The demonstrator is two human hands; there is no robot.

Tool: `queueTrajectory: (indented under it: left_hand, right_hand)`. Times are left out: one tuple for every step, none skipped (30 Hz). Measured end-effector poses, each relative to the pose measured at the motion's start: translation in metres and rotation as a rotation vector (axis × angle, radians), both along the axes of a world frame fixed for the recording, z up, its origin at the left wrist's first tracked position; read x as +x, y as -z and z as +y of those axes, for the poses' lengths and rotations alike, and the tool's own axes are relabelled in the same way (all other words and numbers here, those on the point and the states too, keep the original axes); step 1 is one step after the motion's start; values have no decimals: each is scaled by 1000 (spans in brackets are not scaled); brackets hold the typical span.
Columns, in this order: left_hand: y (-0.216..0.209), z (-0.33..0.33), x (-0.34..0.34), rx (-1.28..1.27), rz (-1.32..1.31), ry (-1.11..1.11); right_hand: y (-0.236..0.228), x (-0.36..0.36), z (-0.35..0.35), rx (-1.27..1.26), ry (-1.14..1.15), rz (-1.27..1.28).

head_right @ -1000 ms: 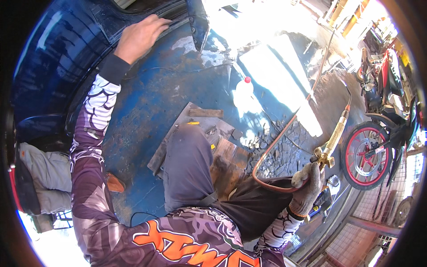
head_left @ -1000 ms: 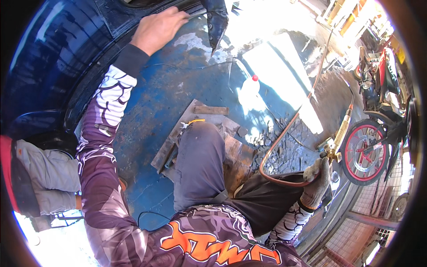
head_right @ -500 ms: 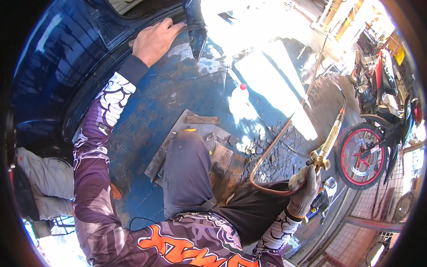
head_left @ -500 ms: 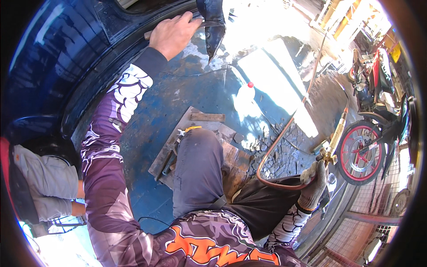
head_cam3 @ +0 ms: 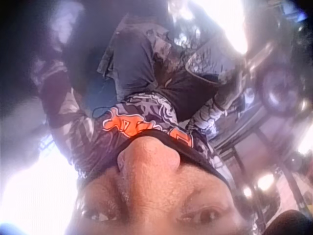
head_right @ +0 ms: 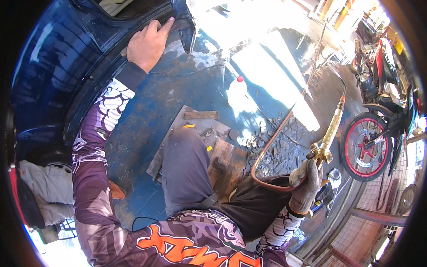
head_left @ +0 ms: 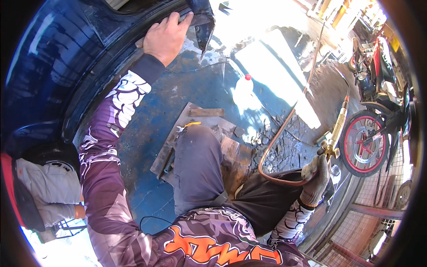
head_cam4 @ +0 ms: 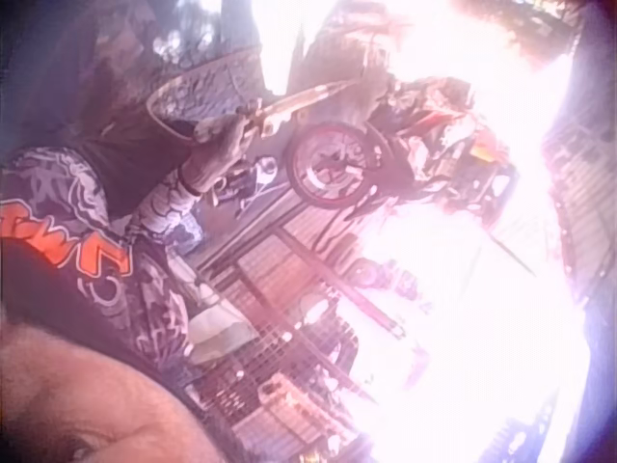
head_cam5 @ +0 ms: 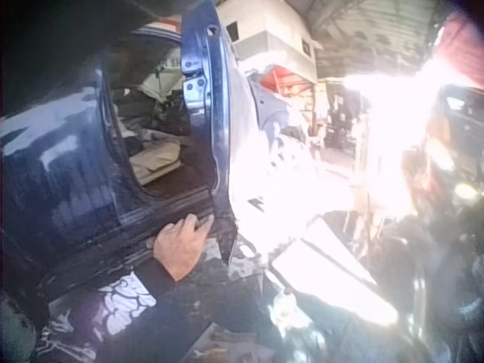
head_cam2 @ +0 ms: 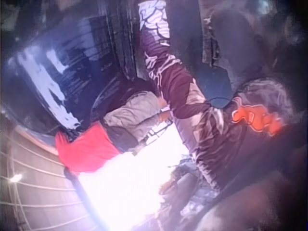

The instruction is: The person uses a welding torch to heat and fuse a metal wire to a car panel. They repeatedly apply the torch to the wire and panel, then use pliers to adjust the wire position.

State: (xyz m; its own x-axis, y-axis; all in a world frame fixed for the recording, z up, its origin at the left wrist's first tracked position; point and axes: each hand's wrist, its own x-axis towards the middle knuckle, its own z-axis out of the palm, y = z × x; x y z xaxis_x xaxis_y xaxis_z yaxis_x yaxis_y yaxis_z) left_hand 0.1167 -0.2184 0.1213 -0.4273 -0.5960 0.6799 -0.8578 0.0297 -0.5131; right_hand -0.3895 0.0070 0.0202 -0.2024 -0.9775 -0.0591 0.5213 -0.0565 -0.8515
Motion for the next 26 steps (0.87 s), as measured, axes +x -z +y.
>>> queueTrajectory:
  left_hand:
    - [1,-1,0,-8,-1,3]
    - [2,-2,0,-16,-2,4]
    - [3,-3,1,-24,-4,5]
    - [3,-4,3,-39,-4,11]
    - [3,-5,5,-54,-4,16]
    - [3,-6,6,-71,-5,23]
    - [3,-5,7,-59,-4,27]
    - [3,-4,8,-47,-2,30]
    - [3,-3,9,-34,-5,26]
    - [4,-3,9,-47,-4,48]
    - [4,-4,9,-59,-6,65]
    - [4,-5,9,-70,-7,78]
    - [4,-7,9,-79,-5,79]
    - [3,-8,9,-86,-3,76]
    - [3,-8,9,-92,-5,67]
    - [3,-8,8,-85,1,66]
    - [3,-8,8,-75,4,59]
    - [3,-8,8,-65,3,46]
    - [3,-8,8,-69,-1,51]
    - [3,-8,9,-73,-8,49]
    - [3,-8,8,-78,-20,43]
    - [4,-8,9,-68,-12,43]
    - [4,-7,9,-59,-8,39]
    - [3,-7,8,-49,-8,31]
    - [3,-7,8,-51,-6,31]
    - [2,-7,8,-52,-7,27]
  right_hand:
    - [0,0,0,8,12,1]
    - [0,0,0,3,1,0]
    - [0,0,-1,-2,-10,-2]
    - [0,0,-1,-6,-21,-4]
    - [0,0,-1,-7,-21,-1]
    - [0,0,-2,-8,-19,1]
    - [0,-1,-1,-29,-43,-22]
    - [0,-1,-1,-6,-9,7]
    - [0,0,-1,-3,-1,10]
    - [0,1,-1,2,5,13]
    - [0,1,-1,-2,-4,9]
    - [-1,1,-1,-8,-11,6]
    - [-1,1,-1,-25,-36,-19]
    - [-1,1,0,-10,-14,8]
    - [0,1,0,-7,-11,13]
    - [0,1,0,-23,-29,-6]
    - [0,0,-1,-14,-17,4]
    - [0,0,-1,-24,-26,-9]
    - [0,0,-2,-47,-57,-50]
    - [0,1,-2,-30,-34,-19]
    - [0,0,-1,-27,-32,-15]
    - [0,0,-1,-40,-51,-37]
    - [0,0,-1,-20,-26,-5]
    - [0,0,-1,-15,-21,1]
    - [0,0,-1,-26,-37,-18]
    - [0,0,0,-9,-15,6]
